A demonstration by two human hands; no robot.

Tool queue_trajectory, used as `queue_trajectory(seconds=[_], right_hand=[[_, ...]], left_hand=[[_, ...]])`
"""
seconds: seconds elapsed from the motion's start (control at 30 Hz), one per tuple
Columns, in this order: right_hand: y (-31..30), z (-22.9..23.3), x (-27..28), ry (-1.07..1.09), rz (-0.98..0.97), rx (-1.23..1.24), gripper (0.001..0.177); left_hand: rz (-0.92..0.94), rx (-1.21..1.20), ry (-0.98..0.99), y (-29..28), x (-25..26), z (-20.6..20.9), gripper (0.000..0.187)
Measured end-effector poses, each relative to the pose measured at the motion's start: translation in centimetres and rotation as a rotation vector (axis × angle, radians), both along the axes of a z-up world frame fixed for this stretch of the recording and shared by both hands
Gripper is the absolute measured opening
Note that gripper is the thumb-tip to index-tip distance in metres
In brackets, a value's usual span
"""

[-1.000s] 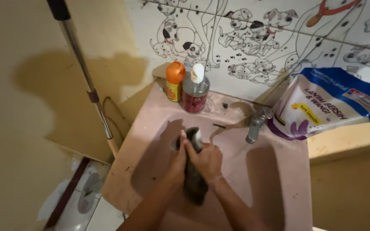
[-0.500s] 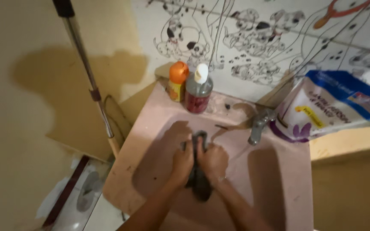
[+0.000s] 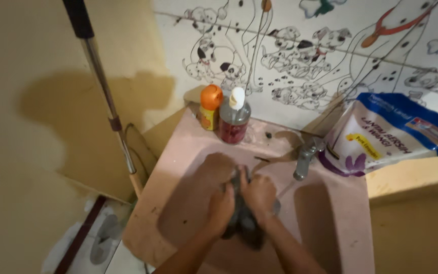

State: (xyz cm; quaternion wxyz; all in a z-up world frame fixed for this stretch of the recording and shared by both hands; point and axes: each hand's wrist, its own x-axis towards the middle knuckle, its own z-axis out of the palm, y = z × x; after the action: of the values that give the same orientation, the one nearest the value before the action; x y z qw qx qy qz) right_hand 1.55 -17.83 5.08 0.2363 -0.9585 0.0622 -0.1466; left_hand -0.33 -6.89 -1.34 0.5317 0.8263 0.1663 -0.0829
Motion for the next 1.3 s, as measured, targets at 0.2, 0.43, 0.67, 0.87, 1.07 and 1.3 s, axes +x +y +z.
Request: queue_trajectory(seconds=[0.2, 0.43, 0.67, 0.87, 1.07, 1.3], right_hand=[[-4.0, -1.1, 0.6, 0.402, 0.157, 0.172, 0.072], [-12.0, 0.5, 1.2, 0.586, 0.278, 0.871, 0.053], [-17.9, -3.0, -1.2, 0.482, 0.308, 0.829, 0.054], [-20.9, -3.6, -3.4, 0.6, 0.453, 0.588, 0.049], [-18.3, 3.0, -3.1, 0.582, 0.126, 0.515, 0.045], [-16.5, 4.2, -2.0, 0.364, -0.032, -0.113, 0.057]], left_hand=[[-0.086, 0.425, -0.337, 3.2, 1.5, 4.6, 0.064], [-0.718, 0.279, -1.052, -2.5, 3.0, 6.7, 0.077], [-1.081, 0.139, -0.449, -7.4, 8.6, 5.6, 0.067], [-0.737, -0.392, 0.015, -5.5, 8.2, 3.4, 0.055], [-0.816, -0.338, -0.079, -4.3, 8.6, 1.6, 0.055], [-0.683, 0.059, -0.407, -8.9, 8.1, -0.9, 0.052]])
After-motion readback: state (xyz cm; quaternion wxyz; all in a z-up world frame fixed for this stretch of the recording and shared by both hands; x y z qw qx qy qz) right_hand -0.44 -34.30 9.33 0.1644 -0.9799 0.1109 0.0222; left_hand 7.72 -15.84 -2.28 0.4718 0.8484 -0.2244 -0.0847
